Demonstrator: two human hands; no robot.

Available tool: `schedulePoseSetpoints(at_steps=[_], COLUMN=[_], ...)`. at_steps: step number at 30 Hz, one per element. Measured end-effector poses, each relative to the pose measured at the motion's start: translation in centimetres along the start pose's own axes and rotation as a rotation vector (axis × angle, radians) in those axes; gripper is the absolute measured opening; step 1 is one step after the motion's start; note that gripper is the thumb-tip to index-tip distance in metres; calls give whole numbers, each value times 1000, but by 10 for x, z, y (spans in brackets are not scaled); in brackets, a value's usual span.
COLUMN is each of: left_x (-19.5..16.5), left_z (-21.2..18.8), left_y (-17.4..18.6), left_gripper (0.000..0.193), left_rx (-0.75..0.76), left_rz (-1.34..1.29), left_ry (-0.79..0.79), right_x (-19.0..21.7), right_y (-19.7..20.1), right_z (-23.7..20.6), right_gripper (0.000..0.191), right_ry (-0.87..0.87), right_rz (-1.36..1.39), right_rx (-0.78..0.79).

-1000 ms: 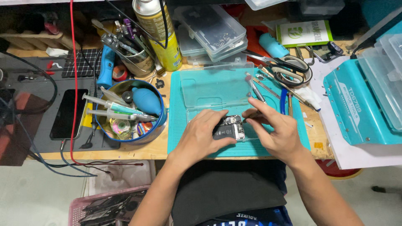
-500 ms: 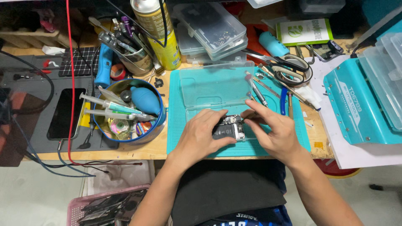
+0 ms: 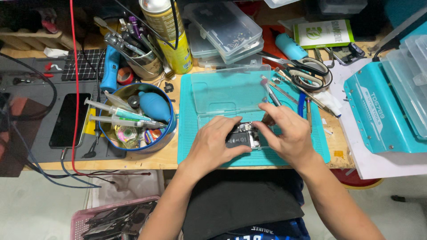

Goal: The person repairs a disassembled smartphone at a workbench. They use a screwdriver to work on the phone's internal components, reposition the phone body on the mat, then hold the phone upright and use a screwdriver and a brush-like tool on its lower edge and interior, continuing to work on the device.

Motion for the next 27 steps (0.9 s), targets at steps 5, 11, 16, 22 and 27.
schedulePoseSetpoints(at_steps=[5,11,16,22,27], left_x=[1,2,2,3,2], left_z=[-1,0,1,0,-1], left_y=[-1,-1,-1,-2,-1], left_gripper=[68,69,70,69,69], left_rx=[2,8,10,22,2], left_rz=[-5,-6,-3,5,7], left_ry=[2,13,20,20,-17], right_x=[-2,-4,-7,-6,1], right_y=[0,2,3,2,2], right_z=[-1,4,3,1,3], right_gripper=[45,58,56,56,64], right_ry=[21,2,-87,-89,10], right_rz=[129,76,208,94,2], right_rx=[153,179,265,204,141])
Point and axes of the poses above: each hand's wrist, its own z-axis towards the middle knuckle, its own y-axis out of the back of the hand, x = y × z, the point moved 4 cm from there along z, towards the middle knuckle, and after that the axes turned 13 degrees about -y, right-handed, at the moved point
